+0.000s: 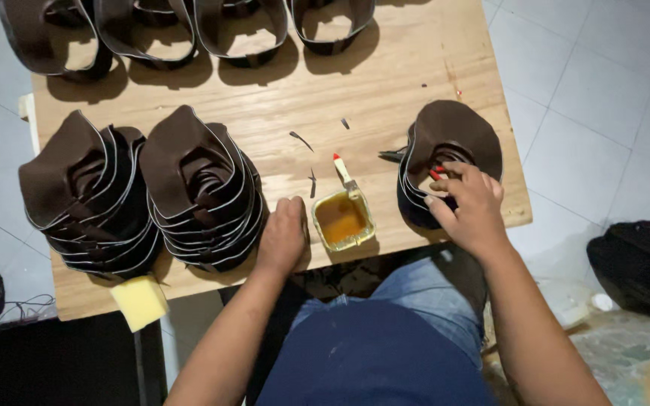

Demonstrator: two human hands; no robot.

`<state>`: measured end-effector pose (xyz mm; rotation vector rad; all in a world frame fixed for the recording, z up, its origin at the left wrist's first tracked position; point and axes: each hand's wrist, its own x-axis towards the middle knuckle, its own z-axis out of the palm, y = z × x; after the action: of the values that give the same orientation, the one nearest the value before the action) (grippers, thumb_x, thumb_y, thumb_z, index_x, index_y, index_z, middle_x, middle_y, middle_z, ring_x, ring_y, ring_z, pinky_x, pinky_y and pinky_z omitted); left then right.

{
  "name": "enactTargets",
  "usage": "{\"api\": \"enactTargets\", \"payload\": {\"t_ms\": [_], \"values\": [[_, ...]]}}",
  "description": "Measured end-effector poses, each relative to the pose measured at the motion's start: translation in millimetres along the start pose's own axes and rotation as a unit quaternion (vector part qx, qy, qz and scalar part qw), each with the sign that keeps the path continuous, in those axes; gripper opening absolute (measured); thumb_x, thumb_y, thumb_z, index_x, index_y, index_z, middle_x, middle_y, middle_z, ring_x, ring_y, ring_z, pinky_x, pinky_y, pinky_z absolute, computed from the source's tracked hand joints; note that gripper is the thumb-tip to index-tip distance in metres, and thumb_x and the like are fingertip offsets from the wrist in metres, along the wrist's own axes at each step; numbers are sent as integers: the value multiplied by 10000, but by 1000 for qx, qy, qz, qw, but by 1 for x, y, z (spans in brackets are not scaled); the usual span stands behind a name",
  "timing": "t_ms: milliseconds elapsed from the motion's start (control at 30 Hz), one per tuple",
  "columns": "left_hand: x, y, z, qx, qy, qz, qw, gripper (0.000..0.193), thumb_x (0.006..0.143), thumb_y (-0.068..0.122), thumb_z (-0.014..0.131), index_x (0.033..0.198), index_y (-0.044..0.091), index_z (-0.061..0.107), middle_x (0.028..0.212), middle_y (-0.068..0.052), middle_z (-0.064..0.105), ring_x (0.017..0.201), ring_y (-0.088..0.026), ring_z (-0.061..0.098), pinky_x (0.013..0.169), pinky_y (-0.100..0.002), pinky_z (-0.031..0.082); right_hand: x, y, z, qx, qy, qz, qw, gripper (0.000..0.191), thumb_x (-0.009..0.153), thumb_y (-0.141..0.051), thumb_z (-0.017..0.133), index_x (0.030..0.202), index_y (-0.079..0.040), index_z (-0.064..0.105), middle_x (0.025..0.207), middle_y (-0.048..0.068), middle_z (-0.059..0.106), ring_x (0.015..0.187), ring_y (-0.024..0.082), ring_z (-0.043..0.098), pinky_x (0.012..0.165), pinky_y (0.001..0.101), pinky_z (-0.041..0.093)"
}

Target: The person holds a curved shoe upper piece in one hand and uses a brush to apply yellow adhesive from a small container along its edge, turning the piece to coat different sections. The person sets the coated piece on the table with stacks of similar shoe components and picks up another piece to repeat the gluing.

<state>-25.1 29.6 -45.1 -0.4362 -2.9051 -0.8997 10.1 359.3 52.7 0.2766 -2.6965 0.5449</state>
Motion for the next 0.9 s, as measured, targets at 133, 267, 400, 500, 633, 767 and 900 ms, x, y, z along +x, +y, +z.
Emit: {"api": "enactTargets", "payload": {"t_ms": [133, 267, 400, 500, 633, 767, 900], "values": [[1, 0, 2, 7, 13, 13, 1000, 319, 919, 62, 526, 1237, 47, 516, 1051, -219, 553, 904, -438, 591, 799, -528, 481, -11, 9, 8, -3, -1, 42, 999, 150, 892, -241, 730, 993, -137, 767, 1291, 78, 658, 1229, 289, 563, 1089, 463, 321], [-1, 2, 1, 18, 20, 20, 999, 316, 926, 65, 526, 1241, 51, 503, 1053, -215, 547, 920, -434, 591, 807, -525, 483, -6, 23, 14, -35, -31, 19, 999, 126, 839, -250, 755, 890, -139, 789, 1223, 59, 676, 1203, 292, 580, 1070, 505, 301], [-7, 8, -4, -18, 56, 13, 998, 287, 928, 68, 556, 1214, 50, 541, 1012, -222, 552, 912, -441, 583, 789, -530, 469, 6, 36, 16, 7, -31, 39, 999, 130, 848, -247, 766, 893, -126, 785, 1227, 74, 682, 1156, 288, 590, 1055, 488, 343], [-13, 19, -13, -72, 101, -2, 992, 191, 979, 57, 559, 1168, 50, 576, 1019, -212, 583, 963, -433, 597, 821, -504, 480, 12, 39, 7, 77, 61, 70, 993, 127, 924, -181, 758, 983, -68, 751, 1283, 120, 637, 1232, 289, 585, 1068, 452, 411], [-38, 44, -36, -150, 145, -21, 978, 201, 973, 28, 546, 1168, 9, 588, 1075, -206, 614, 988, -404, 624, 836, -446, 508, 23, 20, -12, 243, 140, 94, 955, 50, 1009, -40, 706, 1044, -7, 720, 1360, 137, 522, 1268, 257, 560, 1124, 366, 457], [-53, 72, -62, -217, 188, -27, 958, 162, 1010, 86, 557, 1153, 23, 600, 1040, -143, 623, 900, -266, 655, 793, -365, 558, 16, -31, -36, 322, 165, 53, 931, 67, 1016, 29, 714, 1046, -30, 703, 1390, 95, 461, 1246, 200, 567, 1097, 290, 478], [-39, 92, -85, -663, -88, -232, 707, 348, 1012, 215, 504, 1332, 77, 517, 996, -87, 641, 847, -202, 645, 726, -351, 568, 2, -95, -47, 348, 113, -62, 929, 215, 886, 57, 754, 1032, -101, 752, 1377, 62, 460, 1246, 178, 539, 1060, 293, 496]]}}
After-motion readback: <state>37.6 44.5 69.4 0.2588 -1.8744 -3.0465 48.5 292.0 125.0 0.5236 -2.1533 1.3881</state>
